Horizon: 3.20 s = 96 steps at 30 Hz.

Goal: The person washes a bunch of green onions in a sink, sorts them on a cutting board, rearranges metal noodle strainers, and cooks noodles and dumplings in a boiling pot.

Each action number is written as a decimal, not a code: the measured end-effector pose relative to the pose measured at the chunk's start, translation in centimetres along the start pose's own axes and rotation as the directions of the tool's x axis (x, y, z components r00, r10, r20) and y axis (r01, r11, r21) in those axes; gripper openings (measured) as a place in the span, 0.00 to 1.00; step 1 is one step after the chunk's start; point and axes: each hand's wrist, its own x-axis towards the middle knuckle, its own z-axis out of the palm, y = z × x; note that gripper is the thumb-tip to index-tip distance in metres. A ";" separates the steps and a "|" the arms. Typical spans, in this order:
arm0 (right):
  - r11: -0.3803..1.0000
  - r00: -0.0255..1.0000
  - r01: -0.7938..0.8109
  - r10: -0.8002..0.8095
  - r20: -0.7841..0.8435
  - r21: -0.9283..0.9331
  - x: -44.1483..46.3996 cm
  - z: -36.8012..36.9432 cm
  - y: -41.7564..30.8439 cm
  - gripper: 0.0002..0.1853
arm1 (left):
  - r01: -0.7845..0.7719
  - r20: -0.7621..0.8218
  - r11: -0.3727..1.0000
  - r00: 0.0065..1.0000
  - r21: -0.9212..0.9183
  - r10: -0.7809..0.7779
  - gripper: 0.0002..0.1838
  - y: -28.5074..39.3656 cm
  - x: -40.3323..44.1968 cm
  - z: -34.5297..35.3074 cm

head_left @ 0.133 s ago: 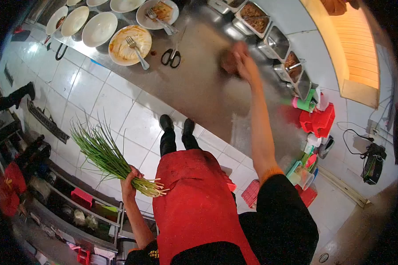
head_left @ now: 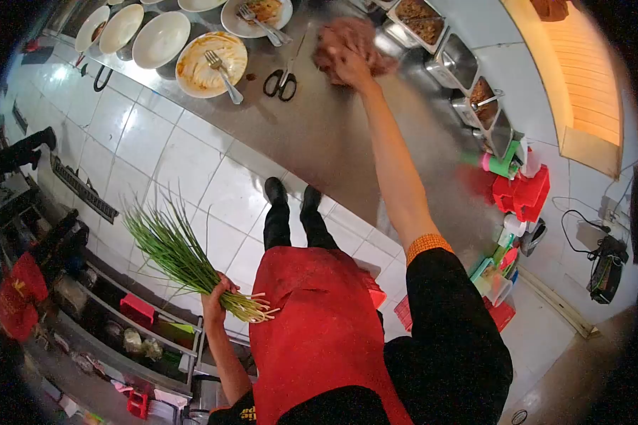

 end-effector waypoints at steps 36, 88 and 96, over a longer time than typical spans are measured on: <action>0.466 0.929 -0.079 -0.286 0.235 0.881 -23.0 -4.4 -7.8 0.28 | -0.082 0.117 0.997 0.990 0.012 0.080 0.08 -0.1 0.1 2.5; 0.862 0.065 0.421 -0.339 0.939 0.282 -16.0 18.5 -39.0 0.27 | -0.497 -0.826 0.868 0.489 0.002 0.282 0.07 15.5 -0.1 -28.1; 0.947 0.498 -0.008 -0.275 0.823 0.321 -1.1 27.9 -45.0 0.19 | 0.099 -0.468 0.870 0.869 0.484 0.161 0.11 22.9 12.1 -48.3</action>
